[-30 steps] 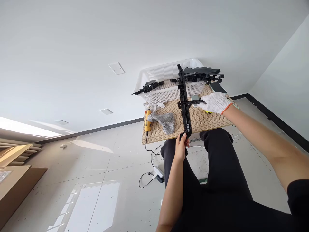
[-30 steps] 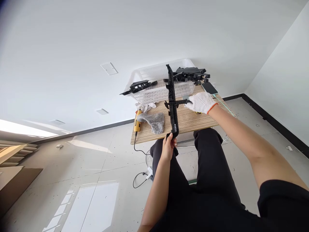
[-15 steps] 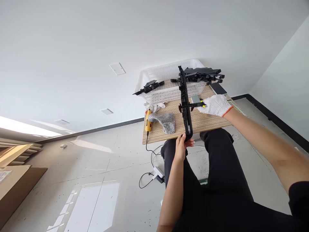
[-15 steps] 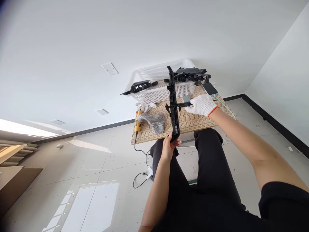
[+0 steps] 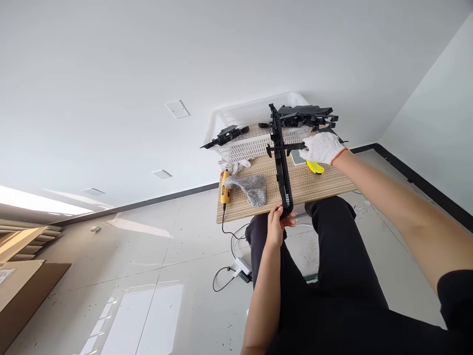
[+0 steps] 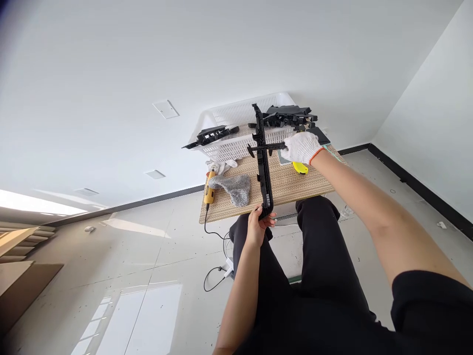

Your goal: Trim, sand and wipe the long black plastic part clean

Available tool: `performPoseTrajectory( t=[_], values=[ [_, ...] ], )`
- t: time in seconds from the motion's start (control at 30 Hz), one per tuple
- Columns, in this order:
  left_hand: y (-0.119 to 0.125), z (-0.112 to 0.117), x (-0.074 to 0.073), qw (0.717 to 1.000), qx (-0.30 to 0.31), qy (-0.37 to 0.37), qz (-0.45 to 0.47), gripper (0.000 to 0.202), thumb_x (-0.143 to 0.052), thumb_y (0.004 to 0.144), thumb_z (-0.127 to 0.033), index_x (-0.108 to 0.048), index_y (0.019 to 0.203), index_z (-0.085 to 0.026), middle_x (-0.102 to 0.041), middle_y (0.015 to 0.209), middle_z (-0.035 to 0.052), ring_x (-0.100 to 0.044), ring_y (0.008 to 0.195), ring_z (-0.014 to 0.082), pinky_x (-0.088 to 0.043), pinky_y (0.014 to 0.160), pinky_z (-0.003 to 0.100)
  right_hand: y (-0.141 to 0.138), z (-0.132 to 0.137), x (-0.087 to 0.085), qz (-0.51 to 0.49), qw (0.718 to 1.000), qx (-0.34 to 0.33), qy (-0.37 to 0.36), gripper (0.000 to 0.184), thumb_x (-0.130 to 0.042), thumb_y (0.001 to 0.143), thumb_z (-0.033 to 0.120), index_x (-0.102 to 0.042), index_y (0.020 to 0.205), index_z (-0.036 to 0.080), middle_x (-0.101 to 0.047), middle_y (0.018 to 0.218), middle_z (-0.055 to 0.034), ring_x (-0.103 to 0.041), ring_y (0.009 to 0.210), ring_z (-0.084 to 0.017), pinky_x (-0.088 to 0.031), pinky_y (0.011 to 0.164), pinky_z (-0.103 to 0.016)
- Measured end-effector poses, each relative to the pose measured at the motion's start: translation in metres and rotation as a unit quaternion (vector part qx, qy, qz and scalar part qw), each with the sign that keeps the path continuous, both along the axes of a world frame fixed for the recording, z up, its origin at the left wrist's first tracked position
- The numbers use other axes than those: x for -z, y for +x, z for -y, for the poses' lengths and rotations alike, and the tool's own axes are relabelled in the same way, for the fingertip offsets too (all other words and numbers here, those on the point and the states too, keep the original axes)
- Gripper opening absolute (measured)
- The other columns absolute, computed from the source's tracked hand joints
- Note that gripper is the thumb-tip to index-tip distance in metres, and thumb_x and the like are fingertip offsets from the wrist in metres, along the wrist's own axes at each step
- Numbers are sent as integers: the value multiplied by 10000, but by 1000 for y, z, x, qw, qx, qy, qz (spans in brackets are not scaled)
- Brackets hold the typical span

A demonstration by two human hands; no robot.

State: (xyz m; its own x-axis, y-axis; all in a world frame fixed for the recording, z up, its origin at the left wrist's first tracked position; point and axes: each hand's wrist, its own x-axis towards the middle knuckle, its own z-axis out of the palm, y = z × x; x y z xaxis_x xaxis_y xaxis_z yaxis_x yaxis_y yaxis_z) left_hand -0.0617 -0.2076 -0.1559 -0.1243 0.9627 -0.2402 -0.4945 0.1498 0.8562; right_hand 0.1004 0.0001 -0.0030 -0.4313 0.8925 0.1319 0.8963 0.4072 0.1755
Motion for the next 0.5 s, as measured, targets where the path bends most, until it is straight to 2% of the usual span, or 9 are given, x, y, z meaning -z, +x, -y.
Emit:
performPoseTrajectory(
  t=[0.1,0.3,0.43,0.5],
  values=[
    [0,1,0,1000,-3,0,0,510,-707,780,-565,-583,1079,-171,-755,739,44,-641,508,145,-498,531,269,3,-4,-2,-4,1000,-22,4,537,-433,959,474,-750,1131,76,-746,997,-236,-650,875,-328,-326,696,-363],
    [-1,2,-3,1000,1,2,-8,502,-701,786,-573,-607,1068,-169,-747,743,47,-646,525,152,-512,547,281,12,-6,-1,-4,1000,-1,-13,667,-441,976,655,-770,1041,78,-738,908,-226,-631,881,-292,-282,702,-340],
    [-1,2,-3,1000,-4,0,-15,519,-699,776,-581,-611,1076,-166,-744,741,49,-648,537,157,-517,554,286,13,1,-3,-21,999,2,27,615,-449,974,600,-764,1039,75,-738,886,-219,-612,840,-275,-275,691,-342],
    [-1,2,-3,1000,-13,-3,-14,502,-697,776,-581,-610,1057,-174,-745,746,48,-646,537,155,-517,552,286,15,12,-6,-80,995,9,66,600,-412,984,572,-751,1004,78,-733,859,-203,-597,782,-251,-290,671,-338]
  ],
)
